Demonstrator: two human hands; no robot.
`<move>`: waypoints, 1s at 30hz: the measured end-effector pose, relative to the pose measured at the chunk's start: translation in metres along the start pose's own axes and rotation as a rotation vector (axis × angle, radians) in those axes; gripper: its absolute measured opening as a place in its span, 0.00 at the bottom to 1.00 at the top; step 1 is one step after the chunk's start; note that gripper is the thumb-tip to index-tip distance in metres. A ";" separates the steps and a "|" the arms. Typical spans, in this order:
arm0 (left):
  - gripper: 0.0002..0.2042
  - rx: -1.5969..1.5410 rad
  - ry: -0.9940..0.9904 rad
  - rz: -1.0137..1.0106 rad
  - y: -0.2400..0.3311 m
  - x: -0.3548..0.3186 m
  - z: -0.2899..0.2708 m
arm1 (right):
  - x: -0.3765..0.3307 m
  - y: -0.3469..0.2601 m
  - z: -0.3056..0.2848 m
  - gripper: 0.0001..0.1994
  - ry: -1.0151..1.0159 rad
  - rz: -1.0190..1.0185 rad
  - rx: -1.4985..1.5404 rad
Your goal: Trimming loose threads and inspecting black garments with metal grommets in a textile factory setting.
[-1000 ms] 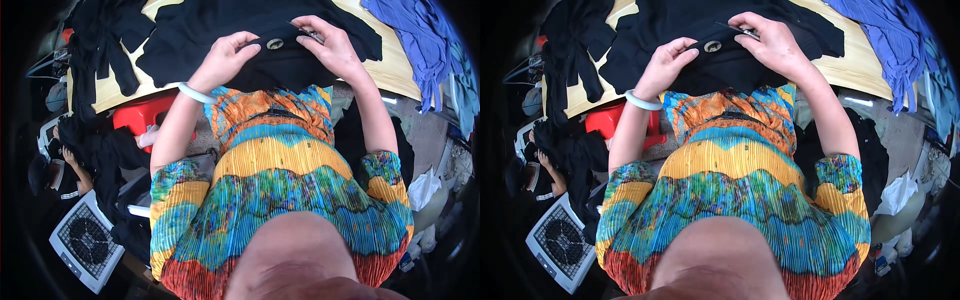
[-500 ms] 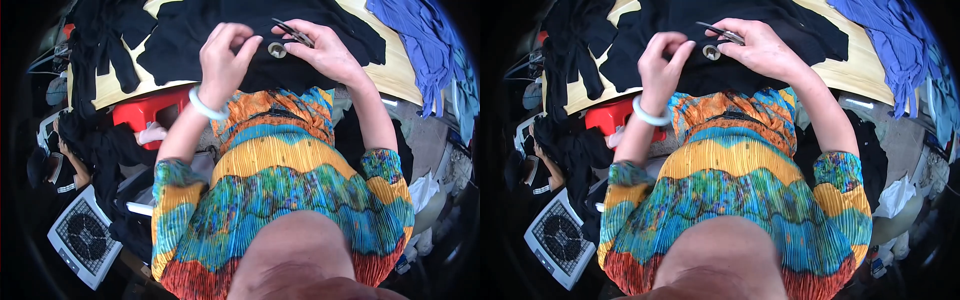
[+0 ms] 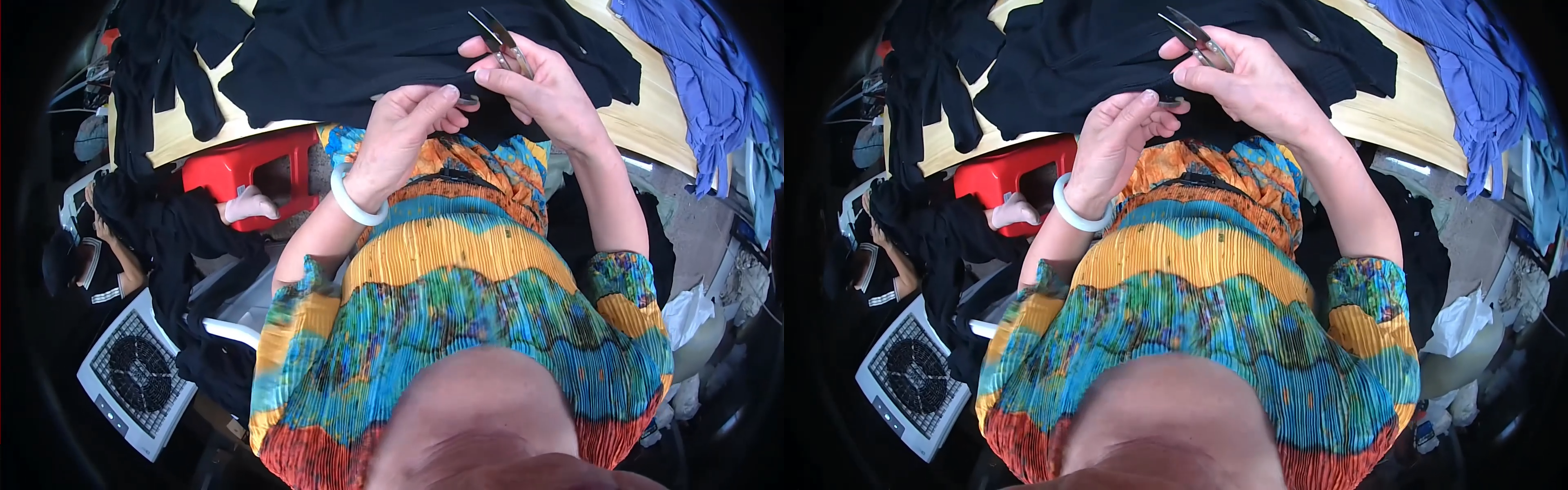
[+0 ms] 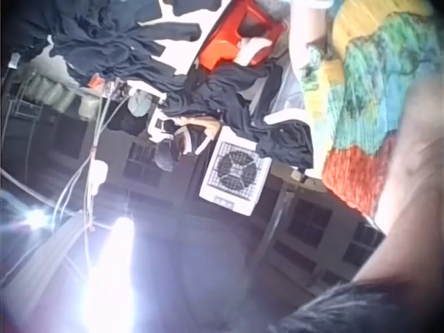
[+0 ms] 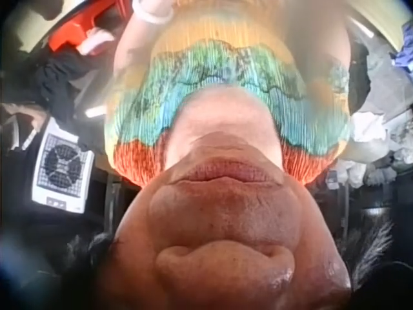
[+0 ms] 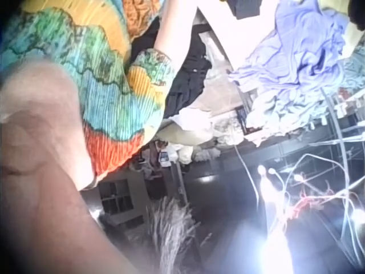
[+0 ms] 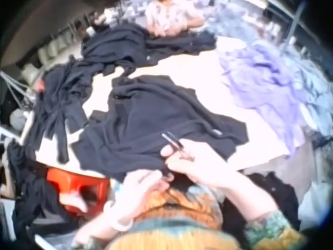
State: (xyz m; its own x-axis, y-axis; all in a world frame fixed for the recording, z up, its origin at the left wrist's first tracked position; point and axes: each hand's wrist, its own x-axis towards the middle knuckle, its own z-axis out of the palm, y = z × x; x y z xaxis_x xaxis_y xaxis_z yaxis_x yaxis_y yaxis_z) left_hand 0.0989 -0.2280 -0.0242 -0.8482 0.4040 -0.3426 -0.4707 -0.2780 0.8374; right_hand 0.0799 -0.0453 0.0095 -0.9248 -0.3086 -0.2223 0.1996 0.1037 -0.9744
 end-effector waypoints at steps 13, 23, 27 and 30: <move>0.10 0.024 0.008 0.091 -0.005 -0.004 -0.001 | 0.002 0.001 0.003 0.14 -0.033 -0.151 -0.140; 0.18 0.826 0.419 0.765 0.004 -0.020 -0.025 | 0.014 -0.001 -0.004 0.08 -0.094 -0.114 -0.307; 0.16 1.119 0.238 0.589 0.025 -0.012 -0.062 | 0.017 -0.010 -0.008 0.09 -0.116 -0.053 -0.312; 0.11 0.887 0.106 0.101 0.046 -0.006 -0.079 | 0.020 -0.014 -0.009 0.09 -0.121 0.019 -0.289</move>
State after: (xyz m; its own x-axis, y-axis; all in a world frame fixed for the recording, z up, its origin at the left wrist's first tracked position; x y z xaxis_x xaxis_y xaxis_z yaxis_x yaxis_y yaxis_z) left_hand 0.0628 -0.3115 -0.0171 -0.9138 0.3198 -0.2504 -0.0691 0.4852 0.8717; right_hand 0.0557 -0.0442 0.0188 -0.8731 -0.4127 -0.2595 0.0998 0.3698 -0.9237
